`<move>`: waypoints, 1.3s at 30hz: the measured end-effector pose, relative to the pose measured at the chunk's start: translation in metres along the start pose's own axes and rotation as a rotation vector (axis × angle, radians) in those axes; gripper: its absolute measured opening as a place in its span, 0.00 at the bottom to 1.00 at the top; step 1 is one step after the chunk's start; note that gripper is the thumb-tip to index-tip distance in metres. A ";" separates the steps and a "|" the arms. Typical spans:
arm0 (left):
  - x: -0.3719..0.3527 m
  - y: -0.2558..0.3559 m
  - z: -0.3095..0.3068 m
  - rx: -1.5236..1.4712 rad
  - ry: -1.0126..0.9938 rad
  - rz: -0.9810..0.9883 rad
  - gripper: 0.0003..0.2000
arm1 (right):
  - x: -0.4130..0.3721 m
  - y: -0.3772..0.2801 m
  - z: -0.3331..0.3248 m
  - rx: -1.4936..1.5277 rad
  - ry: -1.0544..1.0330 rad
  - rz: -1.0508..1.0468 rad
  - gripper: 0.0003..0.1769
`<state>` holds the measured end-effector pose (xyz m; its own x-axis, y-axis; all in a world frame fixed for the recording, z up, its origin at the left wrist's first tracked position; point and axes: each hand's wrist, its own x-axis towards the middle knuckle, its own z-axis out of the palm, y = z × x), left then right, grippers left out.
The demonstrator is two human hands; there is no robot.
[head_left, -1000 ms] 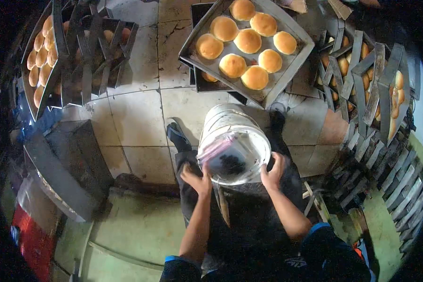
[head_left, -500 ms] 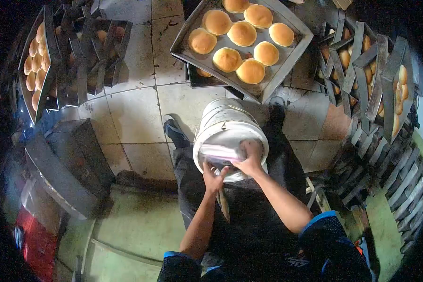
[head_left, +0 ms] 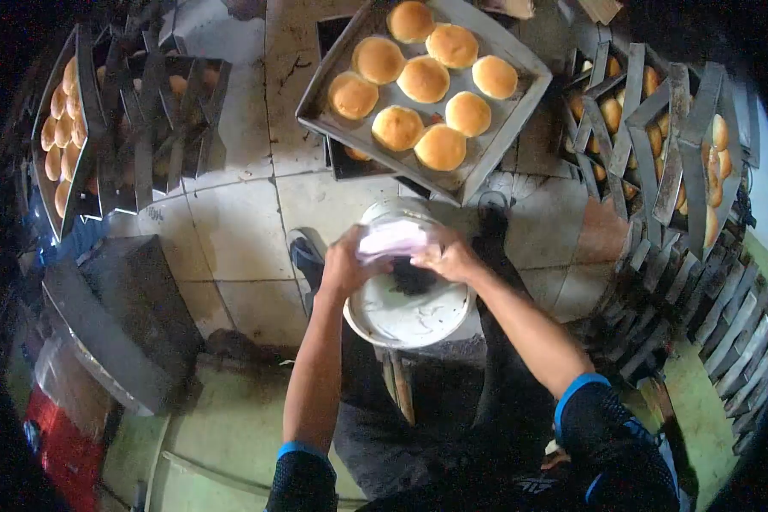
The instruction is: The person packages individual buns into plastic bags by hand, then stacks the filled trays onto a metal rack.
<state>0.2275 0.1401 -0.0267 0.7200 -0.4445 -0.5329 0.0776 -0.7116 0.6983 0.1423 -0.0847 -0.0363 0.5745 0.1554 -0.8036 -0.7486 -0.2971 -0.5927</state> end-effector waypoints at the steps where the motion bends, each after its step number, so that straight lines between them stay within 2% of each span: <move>1: -0.007 -0.005 0.004 0.003 -0.039 -0.080 0.35 | -0.002 0.008 0.008 -0.066 0.132 -0.105 0.28; 2: -0.012 -0.004 0.006 0.004 -0.071 -0.152 0.34 | -0.004 0.026 0.020 -0.136 0.270 -0.217 0.29; 4: -0.032 0.011 0.010 0.135 -0.134 -0.237 0.31 | -0.011 0.066 0.039 -0.133 0.271 -0.359 0.28; 5: -0.045 -0.018 0.031 0.138 -0.128 -0.164 0.29 | -0.022 0.068 0.044 -0.220 0.346 -0.431 0.27; 6: -0.057 -0.011 0.033 0.087 -0.173 -0.192 0.27 | -0.016 0.113 0.069 -0.190 0.347 -0.341 0.26; 7: -0.070 -0.013 0.040 0.121 -0.201 -0.199 0.24 | -0.027 0.126 0.079 -0.114 0.297 -0.295 0.25; 9: -0.089 -0.005 0.049 0.144 -0.228 -0.200 0.21 | -0.049 0.114 0.075 -0.079 0.178 -0.132 0.26; 10: -0.094 0.003 0.048 0.136 -0.229 -0.186 0.19 | -0.057 0.115 0.077 -0.090 0.158 -0.134 0.29; 11: -0.090 -0.007 0.049 0.142 -0.412 -0.104 0.19 | -0.065 0.117 0.078 -0.100 0.138 -0.136 0.31; 12: -0.082 -0.019 0.049 0.162 -0.591 -0.022 0.19 | -0.057 0.134 0.078 -0.084 0.153 -0.265 0.35; 13: -0.081 -0.009 0.050 0.300 -0.579 -0.048 0.18 | -0.062 0.099 0.049 -0.171 -0.040 -0.079 0.41; 14: -0.085 0.002 0.057 0.439 -0.564 -0.085 0.18 | -0.060 0.080 0.028 -0.200 -0.200 -0.068 0.47; 15: -0.086 -0.018 0.077 0.474 -0.563 -0.038 0.18 | -0.059 0.061 0.007 -0.228 -0.360 -0.060 0.52; 16: -0.079 -0.037 0.096 0.507 -0.566 0.008 0.17 | -0.044 0.066 -0.008 -0.207 -0.491 -0.225 0.58; 17: -0.079 -0.008 0.080 0.540 -0.532 -0.049 0.17 | -0.047 0.038 -0.031 -0.321 -0.508 -0.122 0.62; 18: -0.083 0.034 0.056 0.572 -0.496 -0.104 0.17 | -0.033 0.038 -0.045 -0.235 -0.591 -0.091 0.63; 19: -0.076 0.044 0.053 0.533 -0.501 -0.129 0.19 | -0.030 0.032 -0.052 -0.231 -0.575 -0.143 0.60; 22: -0.061 0.038 0.061 0.660 -0.508 -0.013 0.21 | -0.010 0.023 -0.047 -0.297 -0.607 -0.288 0.53; 23: -0.054 0.017 0.069 0.619 -0.538 0.050 0.26 | -0.001 0.025 -0.040 -0.332 -0.639 -0.327 0.51; 26: -0.011 -0.094 0.119 0.353 -0.558 0.550 0.30 | 0.024 0.021 -0.014 -0.652 -0.616 -0.377 0.47; 28: -0.036 -0.062 0.092 0.245 -0.448 0.588 0.32 | 0.019 0.031 -0.001 -0.700 -0.521 -0.330 0.52; 30: -0.065 -0.039 0.084 0.277 -0.320 0.382 0.29 | -0.019 0.040 0.009 -0.813 -0.401 -0.340 0.52; 32: -0.100 -0.002 0.081 0.197 -0.192 0.453 0.24 | -0.048 0.060 0.018 -0.766 -0.288 -0.595 0.41; 34: -0.095 0.004 0.096 0.292 -0.230 0.494 0.26 | -0.074 0.054 0.008 -0.935 -0.164 -0.632 0.28; 36: -0.087 0.001 0.107 0.398 -0.192 0.523 0.25 | -0.083 0.077 0.007 -0.923 0.021 -0.686 0.20; 38: -0.099 0.013 0.112 0.402 -0.157 0.543 0.22 | -0.113 0.078 0.015 -0.844 0.102 -0.628 0.18; 39: -0.107 0.025 0.109 0.404 -0.117 0.543 0.17 | -0.134 0.066 0.019 -0.743 0.089 -0.541 0.18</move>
<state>0.0771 0.1105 -0.0045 0.5028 -0.8354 -0.2219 -0.5530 -0.5082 0.6603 0.0094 -0.1074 0.0312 0.8306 0.3857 -0.4016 0.0168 -0.7382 -0.6744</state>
